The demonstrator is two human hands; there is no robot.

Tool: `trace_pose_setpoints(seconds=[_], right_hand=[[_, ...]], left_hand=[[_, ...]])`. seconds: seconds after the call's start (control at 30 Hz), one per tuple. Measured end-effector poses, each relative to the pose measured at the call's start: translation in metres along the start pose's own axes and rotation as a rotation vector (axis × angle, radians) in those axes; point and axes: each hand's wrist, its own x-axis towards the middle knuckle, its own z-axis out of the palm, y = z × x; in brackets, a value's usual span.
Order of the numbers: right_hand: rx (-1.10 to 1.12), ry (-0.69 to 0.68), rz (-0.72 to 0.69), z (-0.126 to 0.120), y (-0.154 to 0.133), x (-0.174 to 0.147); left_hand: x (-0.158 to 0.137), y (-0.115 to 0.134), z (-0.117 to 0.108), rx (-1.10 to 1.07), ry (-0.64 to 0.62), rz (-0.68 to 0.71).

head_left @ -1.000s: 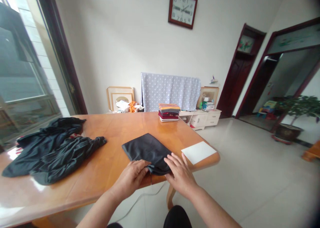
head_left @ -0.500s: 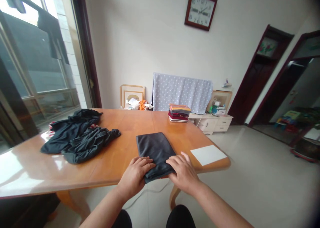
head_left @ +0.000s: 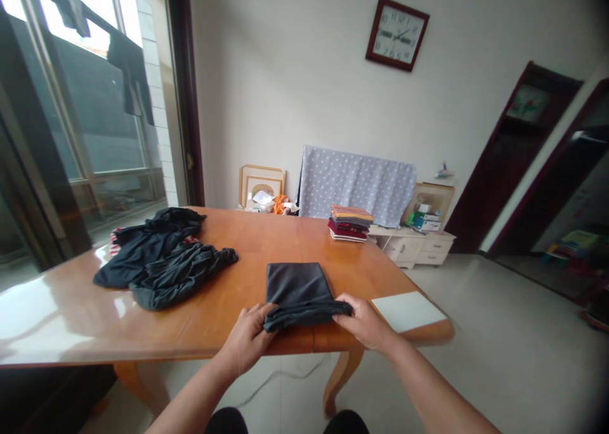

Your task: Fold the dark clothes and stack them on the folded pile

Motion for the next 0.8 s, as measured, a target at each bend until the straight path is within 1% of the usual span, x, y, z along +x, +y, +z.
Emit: trace_pose_setpoints(seconds=[0.13,0.2,0.3,0.37,0.47,0.53,0.7,0.8], right_hand=[[0.105,0.018,0.034,-0.005,0.001,0.024],[0.142,0.036,0.062,-0.003,0.007,0.034],[0.170,0.082,0.080,0.005,0.020,0.046],[0.155,0.135,0.098,0.012,0.029,0.052],[0.088,0.221,0.136,0.021,0.040,0.059],[0.046,0.249,0.164,0.025,0.044,0.063],[0.056,0.313,0.205,0.034,0.054,0.072],[0.036,0.351,0.229,0.039,0.065,0.078]], left_hand=[[0.013,-0.002,0.001,-0.019,0.022,-0.068],[0.019,-0.004,0.004,-0.027,0.075,-0.111],[0.030,-0.008,0.010,-0.041,0.189,-0.227],[0.036,-0.011,0.014,-0.037,0.219,-0.307],[0.045,-0.016,0.017,-0.008,0.205,-0.376],[0.050,-0.020,0.018,0.023,0.195,-0.402],[0.061,-0.026,0.018,0.144,0.164,-0.483],[0.066,-0.027,0.016,0.160,0.149,-0.529]])
